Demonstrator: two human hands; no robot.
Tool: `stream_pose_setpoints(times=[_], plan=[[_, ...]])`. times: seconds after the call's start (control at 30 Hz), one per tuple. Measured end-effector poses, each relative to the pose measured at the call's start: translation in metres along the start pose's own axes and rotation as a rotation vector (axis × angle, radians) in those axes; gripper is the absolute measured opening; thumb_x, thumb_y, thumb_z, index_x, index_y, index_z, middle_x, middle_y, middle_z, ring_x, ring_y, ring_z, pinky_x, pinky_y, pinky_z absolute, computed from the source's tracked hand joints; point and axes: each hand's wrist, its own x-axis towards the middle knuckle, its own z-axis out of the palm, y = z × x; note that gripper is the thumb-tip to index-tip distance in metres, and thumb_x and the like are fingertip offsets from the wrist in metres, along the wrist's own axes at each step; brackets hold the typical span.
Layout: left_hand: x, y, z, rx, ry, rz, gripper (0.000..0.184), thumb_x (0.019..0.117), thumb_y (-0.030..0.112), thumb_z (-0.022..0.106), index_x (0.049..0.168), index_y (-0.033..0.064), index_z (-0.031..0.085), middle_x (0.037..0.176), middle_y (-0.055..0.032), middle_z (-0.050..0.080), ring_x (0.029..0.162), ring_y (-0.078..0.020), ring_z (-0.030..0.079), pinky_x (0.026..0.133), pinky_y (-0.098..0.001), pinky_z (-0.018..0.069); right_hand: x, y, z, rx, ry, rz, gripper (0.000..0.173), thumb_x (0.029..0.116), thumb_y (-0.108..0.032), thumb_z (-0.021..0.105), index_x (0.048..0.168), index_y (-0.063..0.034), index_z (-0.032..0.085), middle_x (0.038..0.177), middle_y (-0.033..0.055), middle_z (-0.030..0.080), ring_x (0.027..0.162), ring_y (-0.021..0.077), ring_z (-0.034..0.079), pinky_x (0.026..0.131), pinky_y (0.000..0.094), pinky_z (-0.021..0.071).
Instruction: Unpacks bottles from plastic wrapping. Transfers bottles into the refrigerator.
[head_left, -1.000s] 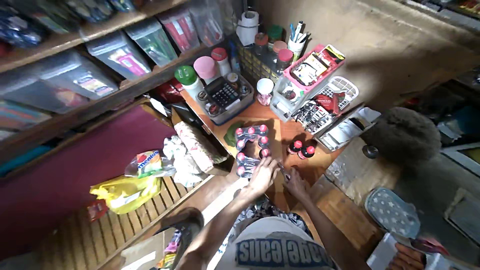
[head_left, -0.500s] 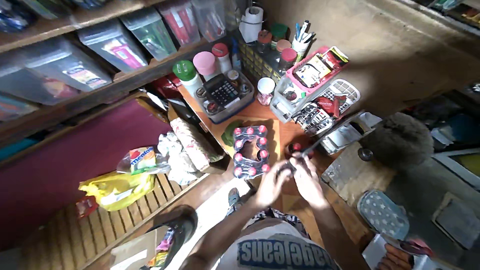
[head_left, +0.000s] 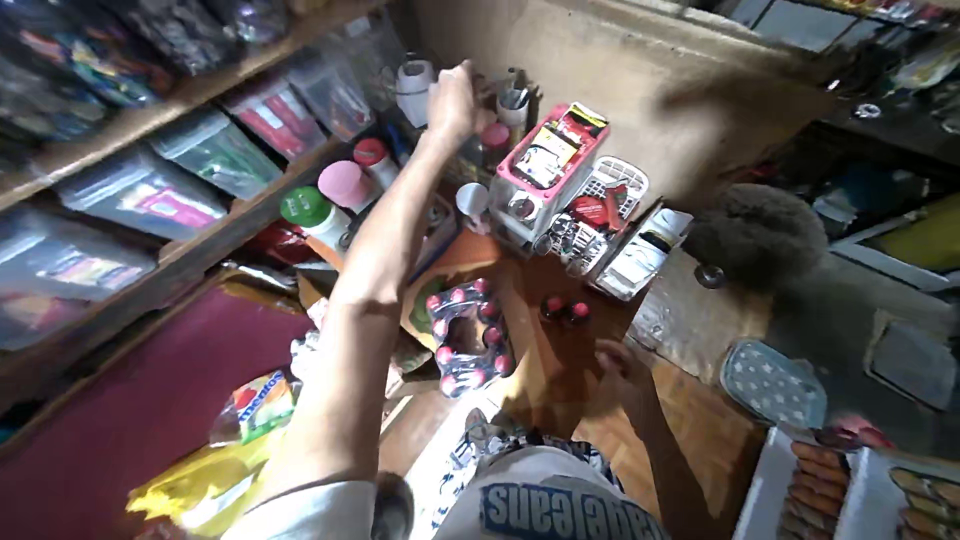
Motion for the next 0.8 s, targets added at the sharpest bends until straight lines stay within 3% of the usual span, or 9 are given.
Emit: stream_pose_setpoints(times=[0.1, 0.17, 0.27, 0.37, 0.43, 0.53, 0.63, 0.7, 0.8], plan=[[0.015, 0.013, -0.001, -0.058, 0.022, 0.060, 0.035, 0.1068, 0.023, 0.051, 0.133, 0.0016, 0.061, 0.127, -0.0260, 0.065, 0.121, -0.0439, 0.062, 0.103, -0.0642, 0.0448, -0.019, 0.018, -0.009, 0.028, 0.077, 0.153, 0.030, 0.1019, -0.009, 0.058, 0.126, 0.0073, 0.064, 0.123, 0.0202, 0.068, 0.106, 0.0193, 0.068, 0.093, 0.0326, 0.0555], [0.006, 0.023, 0.012, -0.205, 0.016, 0.150, 0.036, 0.1086, 0.023, 0.047, 0.129, -0.0022, 0.060, 0.118, -0.0242, 0.067, 0.111, -0.0377, 0.067, 0.099, -0.0578, 0.0492, -0.022, 0.025, -0.013, 0.067, 0.111, 0.180, 0.031, 0.1021, -0.010, 0.056, 0.127, 0.0076, 0.063, 0.121, 0.0192, 0.068, 0.104, 0.0166, 0.067, 0.091, 0.0308, 0.0552], [-0.024, 0.042, 0.062, -0.396, -0.158, 0.176, 0.037, 0.1094, 0.023, 0.046, 0.132, -0.0039, 0.058, 0.109, -0.0208, 0.070, 0.093, -0.0287, 0.072, 0.087, -0.0495, 0.0590, -0.012, 0.022, -0.014, 0.118, 0.129, 0.213, 0.032, 0.1027, -0.012, 0.057, 0.128, 0.0072, 0.062, 0.123, 0.0193, 0.066, 0.105, 0.0181, 0.066, 0.092, 0.0328, 0.0547], [-0.049, 0.058, 0.119, -0.474, -0.321, 0.114, 0.036, 0.1100, 0.020, 0.045, 0.132, -0.0046, 0.058, 0.112, -0.0222, 0.069, 0.097, -0.0291, 0.071, 0.092, -0.0489, 0.0572, 0.009, 0.009, -0.012, 0.106, 0.083, 0.158, 0.034, 0.1036, -0.014, 0.057, 0.130, 0.0071, 0.061, 0.127, 0.0211, 0.065, 0.109, 0.0217, 0.066, 0.095, 0.0353, 0.0544], [-0.054, 0.061, 0.136, -0.471, -0.329, 0.095, 0.036, 0.1105, 0.021, 0.045, 0.130, -0.0043, 0.060, 0.111, -0.0227, 0.070, 0.098, -0.0303, 0.072, 0.092, -0.0496, 0.0575, 0.021, 0.003, -0.010, 0.086, 0.066, 0.070, 0.034, 0.1029, -0.015, 0.057, 0.128, 0.0059, 0.062, 0.125, 0.0191, 0.066, 0.107, 0.0188, 0.066, 0.093, 0.0330, 0.0549], [-0.050, 0.051, 0.109, -0.398, -0.227, 0.143, 0.037, 0.1097, 0.022, 0.046, 0.131, -0.0041, 0.061, 0.116, -0.0246, 0.069, 0.107, -0.0350, 0.069, 0.099, -0.0541, 0.0521, 0.028, 0.000, -0.009, 0.087, 0.062, -0.007, 0.032, 0.1019, -0.014, 0.057, 0.126, 0.0057, 0.064, 0.122, 0.0178, 0.067, 0.107, 0.0171, 0.066, 0.093, 0.0316, 0.0553], [-0.033, 0.027, 0.060, -0.286, -0.061, 0.156, 0.036, 0.1093, 0.022, 0.046, 0.131, -0.0032, 0.060, 0.115, -0.0253, 0.069, 0.106, -0.0377, 0.069, 0.097, -0.0568, 0.0518, 0.025, 0.006, -0.011, 0.127, 0.064, 0.045, 0.029, 0.1019, -0.012, 0.058, 0.124, 0.0056, 0.064, 0.118, 0.0147, 0.068, 0.100, 0.0122, 0.067, 0.088, 0.0271, 0.0559], [-0.015, 0.013, 0.034, -0.189, 0.013, 0.101, 0.038, 0.1100, 0.025, 0.045, 0.133, -0.0017, 0.058, 0.116, -0.0258, 0.068, 0.106, -0.0395, 0.069, 0.095, -0.0587, 0.0528, 0.021, 0.015, -0.012, 0.139, 0.059, 0.088, 0.031, 0.1020, -0.013, 0.057, 0.126, 0.0068, 0.063, 0.119, 0.0165, 0.068, 0.102, 0.0151, 0.067, 0.090, 0.0298, 0.0563], [0.011, 0.011, 0.004, 0.016, 0.035, 0.009, 0.038, 0.1089, 0.024, 0.046, 0.135, 0.0001, 0.058, 0.125, -0.0302, 0.064, 0.119, -0.0489, 0.062, 0.100, -0.0675, 0.0442, 0.020, 0.024, -0.012, 0.119, 0.041, 0.149, 0.032, 0.1025, -0.013, 0.056, 0.126, 0.0064, 0.063, 0.121, 0.0184, 0.067, 0.105, 0.0200, 0.067, 0.092, 0.0347, 0.0560]])
